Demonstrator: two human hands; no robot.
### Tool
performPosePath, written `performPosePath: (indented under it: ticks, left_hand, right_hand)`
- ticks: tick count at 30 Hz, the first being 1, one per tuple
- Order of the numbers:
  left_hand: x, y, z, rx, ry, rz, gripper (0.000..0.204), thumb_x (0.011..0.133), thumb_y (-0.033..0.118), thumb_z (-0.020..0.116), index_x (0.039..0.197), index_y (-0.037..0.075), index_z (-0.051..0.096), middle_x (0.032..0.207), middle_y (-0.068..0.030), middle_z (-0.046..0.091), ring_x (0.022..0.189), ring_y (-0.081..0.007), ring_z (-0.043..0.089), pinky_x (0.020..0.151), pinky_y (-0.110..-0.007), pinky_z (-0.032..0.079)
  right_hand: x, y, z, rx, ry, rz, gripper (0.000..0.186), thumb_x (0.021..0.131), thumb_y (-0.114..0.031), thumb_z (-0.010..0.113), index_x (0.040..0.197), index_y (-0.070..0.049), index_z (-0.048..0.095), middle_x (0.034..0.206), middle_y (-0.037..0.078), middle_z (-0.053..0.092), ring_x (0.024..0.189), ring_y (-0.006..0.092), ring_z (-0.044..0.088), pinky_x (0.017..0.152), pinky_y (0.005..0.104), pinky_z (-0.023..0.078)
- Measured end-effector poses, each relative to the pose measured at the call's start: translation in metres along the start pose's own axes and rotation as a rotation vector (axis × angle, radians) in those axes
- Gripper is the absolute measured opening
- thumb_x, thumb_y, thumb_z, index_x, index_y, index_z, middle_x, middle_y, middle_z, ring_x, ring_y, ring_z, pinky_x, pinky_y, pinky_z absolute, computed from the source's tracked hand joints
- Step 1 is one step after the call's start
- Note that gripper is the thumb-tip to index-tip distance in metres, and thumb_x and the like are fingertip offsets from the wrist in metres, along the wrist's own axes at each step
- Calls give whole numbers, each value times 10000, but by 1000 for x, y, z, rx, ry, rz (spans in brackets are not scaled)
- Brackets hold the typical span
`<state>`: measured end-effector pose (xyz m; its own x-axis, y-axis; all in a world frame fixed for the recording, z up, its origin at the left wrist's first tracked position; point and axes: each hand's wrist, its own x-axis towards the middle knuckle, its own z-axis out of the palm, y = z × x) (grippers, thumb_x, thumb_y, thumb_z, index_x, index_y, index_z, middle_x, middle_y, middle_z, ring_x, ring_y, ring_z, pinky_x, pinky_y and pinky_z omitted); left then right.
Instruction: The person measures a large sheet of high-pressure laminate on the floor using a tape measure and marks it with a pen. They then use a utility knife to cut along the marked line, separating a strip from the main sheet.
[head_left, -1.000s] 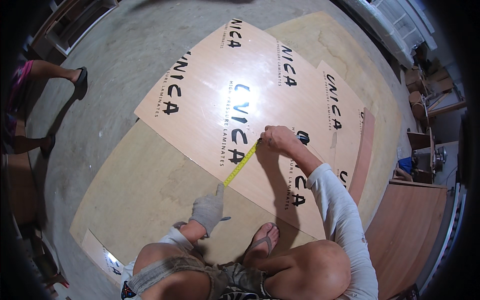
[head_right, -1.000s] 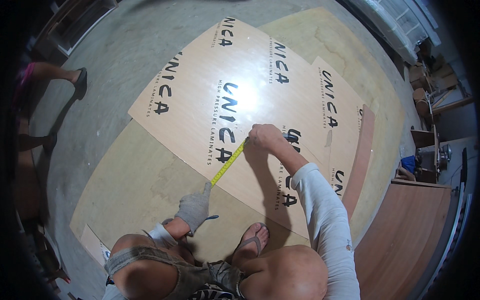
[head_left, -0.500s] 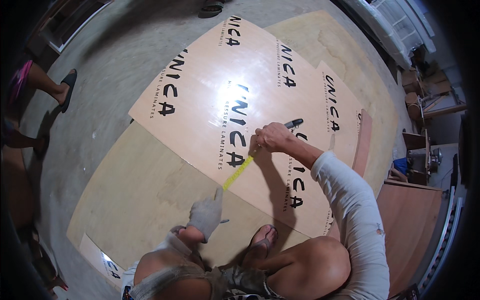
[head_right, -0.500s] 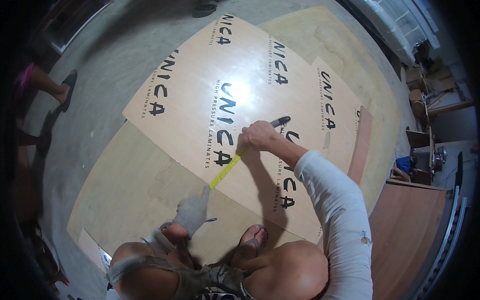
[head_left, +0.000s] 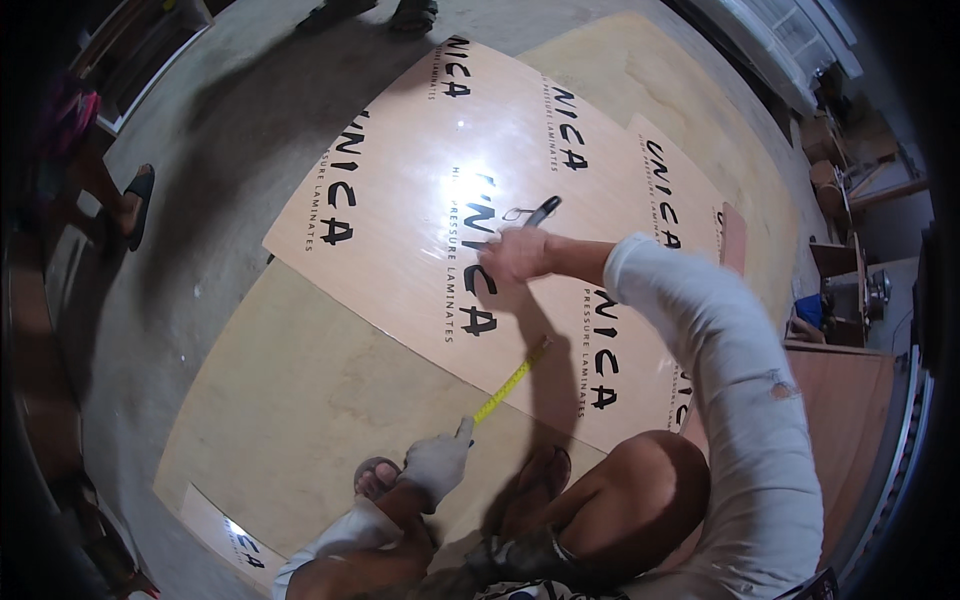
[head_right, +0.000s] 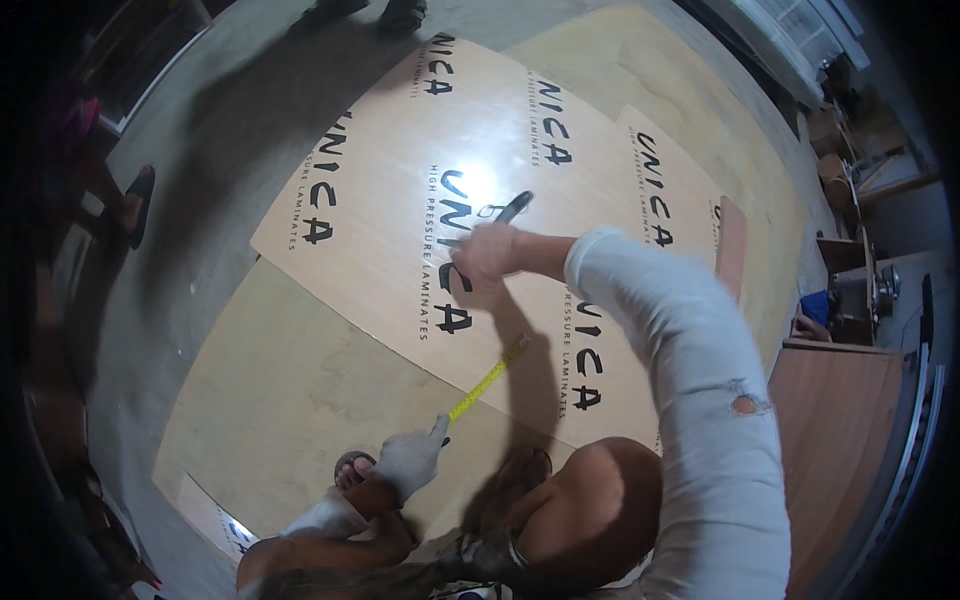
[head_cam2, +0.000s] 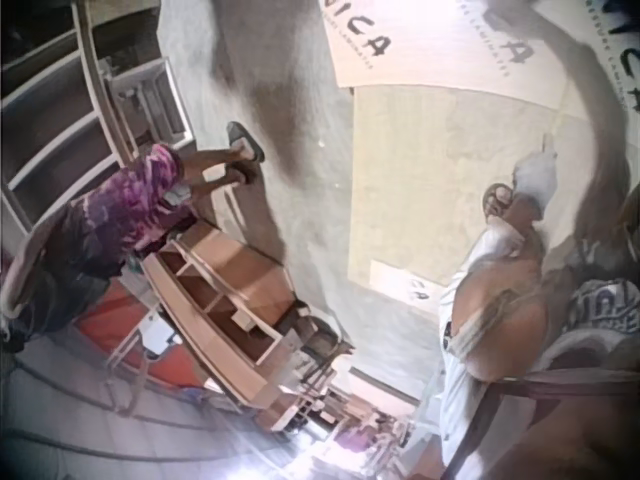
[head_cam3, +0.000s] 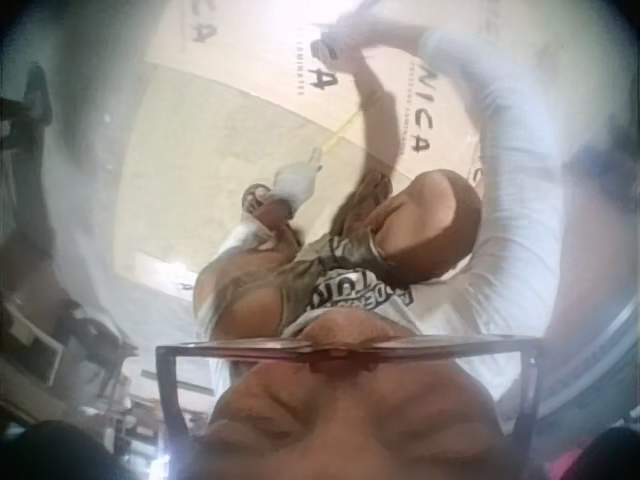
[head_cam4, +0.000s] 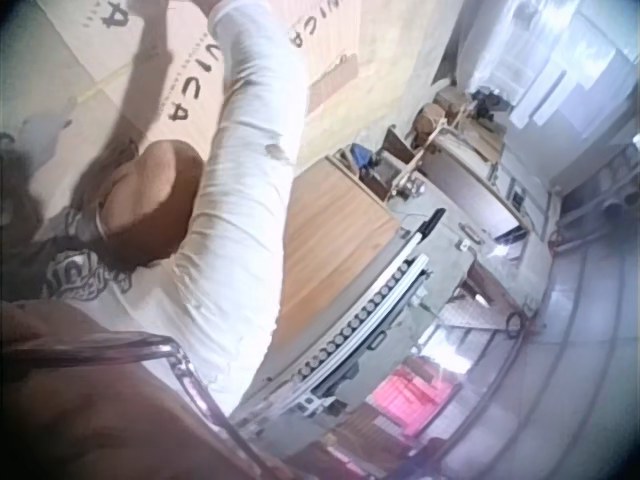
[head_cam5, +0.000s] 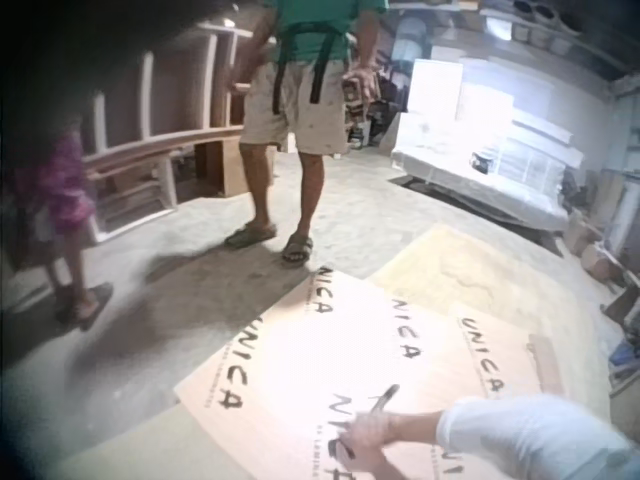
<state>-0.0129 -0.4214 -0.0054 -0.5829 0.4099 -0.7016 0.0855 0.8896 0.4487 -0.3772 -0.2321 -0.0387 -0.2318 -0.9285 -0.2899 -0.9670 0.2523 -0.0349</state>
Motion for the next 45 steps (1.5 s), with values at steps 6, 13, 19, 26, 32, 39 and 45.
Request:
performPosePath:
  ticks: [6,13,19,26,32,39,45]
  left_hand:
    - [3,2,3,18,15,-22,723,971,150,575,1648,60,339,972,-180,742,861,-379,752,755,-565,571]
    - [6,-1,8,71,67,-1,641,1007,190,579,1620,85,425,904,-126,718,830,-362,744,717,-494,587]
    - [10,1,24,141,235,37,654,958,203,655,1570,42,494,864,-132,709,726,-307,705,675,-485,573]
    - [16,0,32,118,194,41,649,973,225,653,1568,27,490,844,-121,697,687,-293,690,636,-481,561]
    - [17,2,29,124,179,40,646,985,244,652,1566,13,487,828,-113,687,653,-281,677,602,-478,550]
    - [17,1,31,118,181,40,646,1000,265,649,1564,-2,484,809,-102,676,614,-267,661,563,-474,538]
    - [21,-5,37,81,200,82,648,1013,284,648,1562,-15,480,792,-93,666,580,-255,648,530,-471,527]
  right_hand:
    - [-37,-25,3,407,85,534,204,940,-189,633,1053,-31,694,1049,218,734,982,412,736,834,503,605]
    - [-98,-33,36,613,-66,553,265,895,-203,601,1031,-28,746,997,224,762,955,453,737,857,521,598]
    - [-88,-35,38,536,-69,541,253,877,-193,597,1004,-61,772,997,204,767,939,431,750,838,514,612]
    - [-86,-32,42,493,-63,455,215,883,-175,621,990,-73,777,970,193,761,904,415,760,790,508,624]
    - [-85,-33,43,504,-61,452,218,890,-181,625,1006,-70,774,987,195,761,905,412,764,790,507,628]
    - [-81,-32,36,472,-56,458,215,879,-174,644,1006,-60,776,982,196,765,901,410,766,777,509,627]
    - [-69,-31,31,354,-152,370,187,862,-154,674,969,-35,770,965,197,770,892,399,770,781,497,625]
